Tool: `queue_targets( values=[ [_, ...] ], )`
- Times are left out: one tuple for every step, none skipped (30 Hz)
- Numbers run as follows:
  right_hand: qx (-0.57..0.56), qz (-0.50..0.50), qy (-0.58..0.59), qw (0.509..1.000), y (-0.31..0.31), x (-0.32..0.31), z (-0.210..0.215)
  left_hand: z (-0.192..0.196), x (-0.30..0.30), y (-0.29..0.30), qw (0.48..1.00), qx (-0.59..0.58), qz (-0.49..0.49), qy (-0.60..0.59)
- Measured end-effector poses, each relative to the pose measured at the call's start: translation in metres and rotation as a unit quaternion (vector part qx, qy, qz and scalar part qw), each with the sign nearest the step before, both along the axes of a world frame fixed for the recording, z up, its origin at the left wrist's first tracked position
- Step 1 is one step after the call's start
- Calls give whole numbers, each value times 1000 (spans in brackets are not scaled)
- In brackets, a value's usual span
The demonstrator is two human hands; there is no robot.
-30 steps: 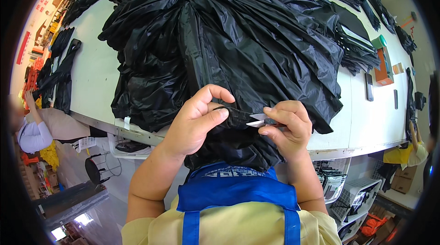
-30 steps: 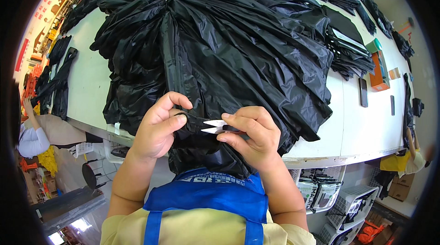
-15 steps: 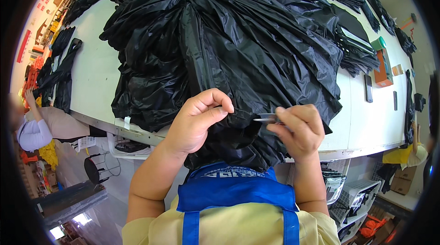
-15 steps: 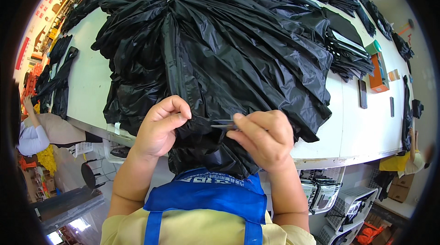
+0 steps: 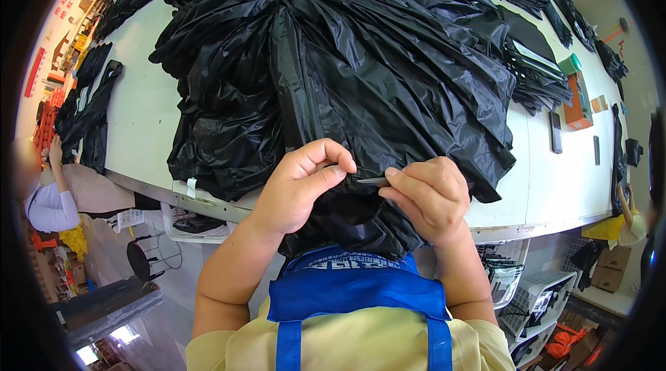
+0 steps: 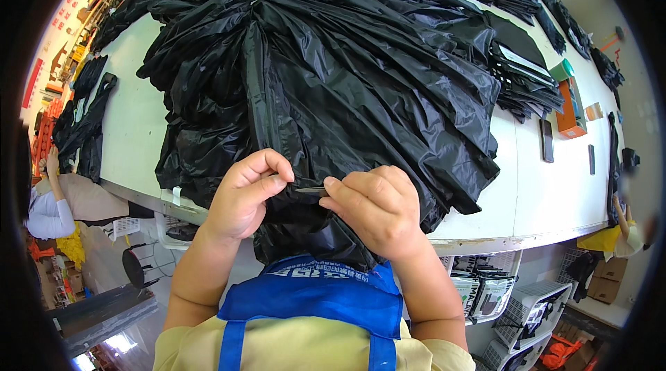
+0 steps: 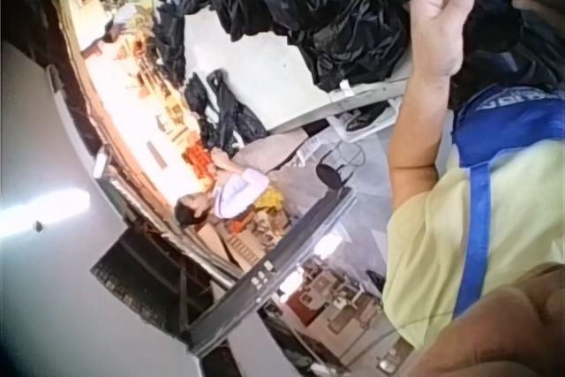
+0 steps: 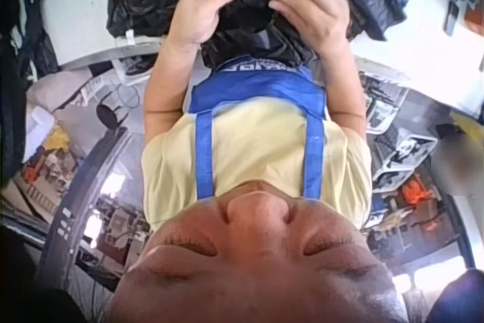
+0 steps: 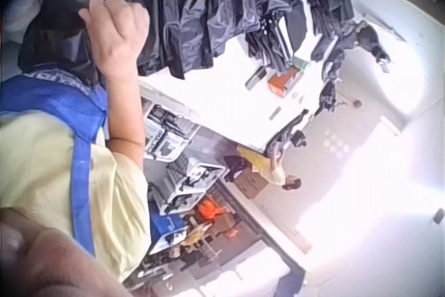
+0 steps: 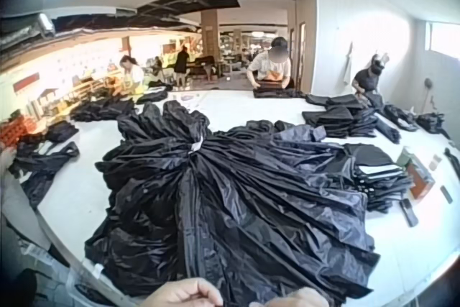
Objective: The person marks black fabric pieces with a pen, then uses scissors to trim edges and threads from a large pile of black garments. The person handles the fabric one at a time, cutting small sections and placing trimmed pieces aside.
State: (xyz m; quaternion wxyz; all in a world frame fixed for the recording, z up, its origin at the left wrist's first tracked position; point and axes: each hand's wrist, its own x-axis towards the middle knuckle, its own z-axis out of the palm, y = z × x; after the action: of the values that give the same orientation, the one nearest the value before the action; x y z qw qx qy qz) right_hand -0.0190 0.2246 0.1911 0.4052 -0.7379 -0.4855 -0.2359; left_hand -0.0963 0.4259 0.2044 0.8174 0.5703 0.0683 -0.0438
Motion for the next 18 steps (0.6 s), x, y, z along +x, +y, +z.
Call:
queue_targets(
  values=[
    [44, 1, 57, 997, 0, 1, -2, 0, 0, 4, 1000, 9, -4, -3],
    [88, 4, 114, 990, -1, 2, -7, 0, -2, 10, 1000, 19, -5, -5],
    [129, 4, 171, 977, -2, 3, -12, -2, -2, 20, 997, 64, -10, -51],
    [188, -5, 249, 950, -5, 1, -15, 1, -4, 36, 995, 86, 2, -56],
    [196, -9, 266, 944, -9, 2, -23, 9, -7, 53, 999, 40, 3, -30],
    [204, -9, 283, 937, -11, 3, -29, 15, -14, 71, 995, 80, 34, -57],
    [224, -17, 365, 903, -13, -1, -32, 23, -20, 91, 977, 178, 67, -93],
    [226, -16, 387, 894, -19, -2, -39, 33, -32, 118, 978, 161, 98, -86],
    [237, -27, 405, 882, -23, -3, -47, 40, -46, 155, 934, 268, 223, -80],
    [248, -36, 423, 870, -28, -4, -54, 52, -61, 202, 883, 339, 309, -98],
    [269, -44, 470, 840, -37, -6, -67, 52, -83, 242, 830, 314, 435, -150],
    [301, -63, 515, 800, -38, -10, -68, 48, -104, 275, 759, 284, 551, -200],
    [264, -71, 515, 812, -43, -11, -74, 52, -134, 299, 648, 408, 627, -143],
    [228, -93, 506, 827, -53, -12, -84, 44, -151, 311, 524, 509, 678, -85],
    [177, -161, 503, 831, -63, -17, -96, 21, -134, 278, 527, 538, 655, -58],
    [110, -226, 499, 829, -77, -19, -109, 4, -118, 226, 521, 571, 634, -31],
    [50, -278, 427, 859, -83, -19, -113, -24, -117, 198, 538, 652, 528, -81],
    [-17, -323, 348, 880, -90, -19, -117, -37, -91, 127, 644, 589, 488, -25]
  ],
)
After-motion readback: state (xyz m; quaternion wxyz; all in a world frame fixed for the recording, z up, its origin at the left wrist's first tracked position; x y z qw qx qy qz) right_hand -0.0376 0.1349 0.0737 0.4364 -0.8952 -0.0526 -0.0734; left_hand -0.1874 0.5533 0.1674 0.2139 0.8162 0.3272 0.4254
